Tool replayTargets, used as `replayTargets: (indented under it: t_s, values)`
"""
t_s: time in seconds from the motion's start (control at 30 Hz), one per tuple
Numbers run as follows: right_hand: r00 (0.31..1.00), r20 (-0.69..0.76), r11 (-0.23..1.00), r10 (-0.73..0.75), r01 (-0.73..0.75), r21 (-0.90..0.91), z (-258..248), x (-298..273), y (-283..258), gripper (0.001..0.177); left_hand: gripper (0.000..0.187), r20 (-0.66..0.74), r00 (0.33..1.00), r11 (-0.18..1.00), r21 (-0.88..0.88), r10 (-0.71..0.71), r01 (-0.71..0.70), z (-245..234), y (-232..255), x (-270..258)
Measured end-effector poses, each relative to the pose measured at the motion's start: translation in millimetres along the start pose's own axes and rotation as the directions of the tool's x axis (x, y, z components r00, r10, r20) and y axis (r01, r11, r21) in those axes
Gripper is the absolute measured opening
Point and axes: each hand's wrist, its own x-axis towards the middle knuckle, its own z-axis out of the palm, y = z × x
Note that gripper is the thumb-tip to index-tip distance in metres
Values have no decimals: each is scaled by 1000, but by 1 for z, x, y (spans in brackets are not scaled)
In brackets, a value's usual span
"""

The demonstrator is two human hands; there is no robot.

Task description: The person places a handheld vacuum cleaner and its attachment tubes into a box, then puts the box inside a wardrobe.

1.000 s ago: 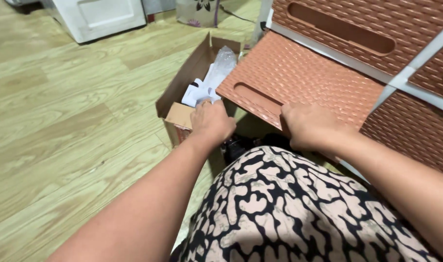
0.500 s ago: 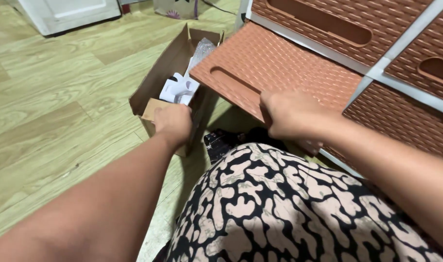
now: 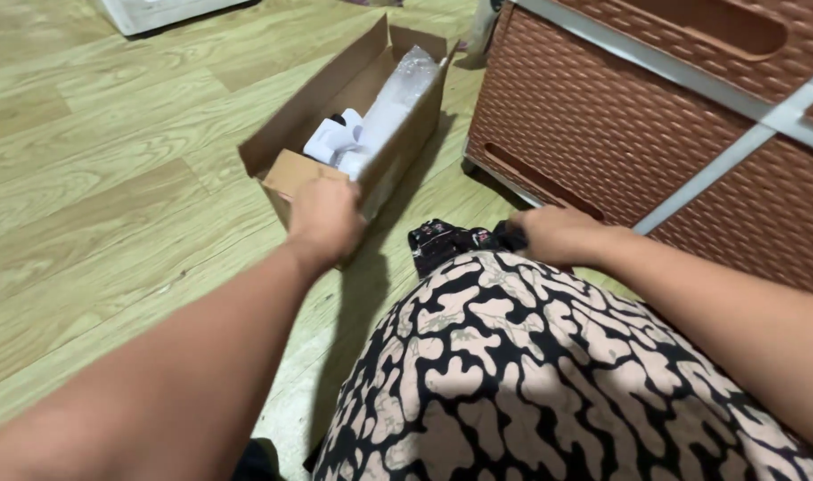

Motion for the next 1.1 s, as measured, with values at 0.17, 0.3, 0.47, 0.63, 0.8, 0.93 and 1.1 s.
replayTargets:
  t_s: [0.17, 0.3, 0.47, 0.63, 0.8, 0.93, 1.1]
  values:
    - [988, -111, 982, -110, 125, 140, -11, 42, -13, 60, 27, -89, 944, 928, -175, 317, -328, 2, 33, -16]
    - [999, -31, 819, 14, 6, 573, -26, 69, -38, 74, 43, -105, 900, 864, -250, 424, -436, -8, 51, -12]
    - [997, 81, 618, -7, -59, 784, -38, 87, -67, 75, 35, -408, 908, 965, -183, 97, -186, -11, 19, 42]
    - [992, 106, 537, -61, -57, 842, -36, 117, -74, 48, 42, -115, 944, 943, -161, -310, 290, 32, -58, 115]
    - [997, 70, 502, 17, -69, 862, -26, 141, -56, 33, 25, 442, 838, 809, -332, -321, 485, 46, -82, 127]
    - [996, 53, 710, 67, -85, 699, -36, 140, -25, 33, 29, 913, 407, 429, -356, -28, 830, 18, -57, 110]
    - [986, -159, 750, 42, 74, 658, -16, 149, -3, 39, 33, 851, 462, 284, -392, -250, 875, 7, -1, 110]
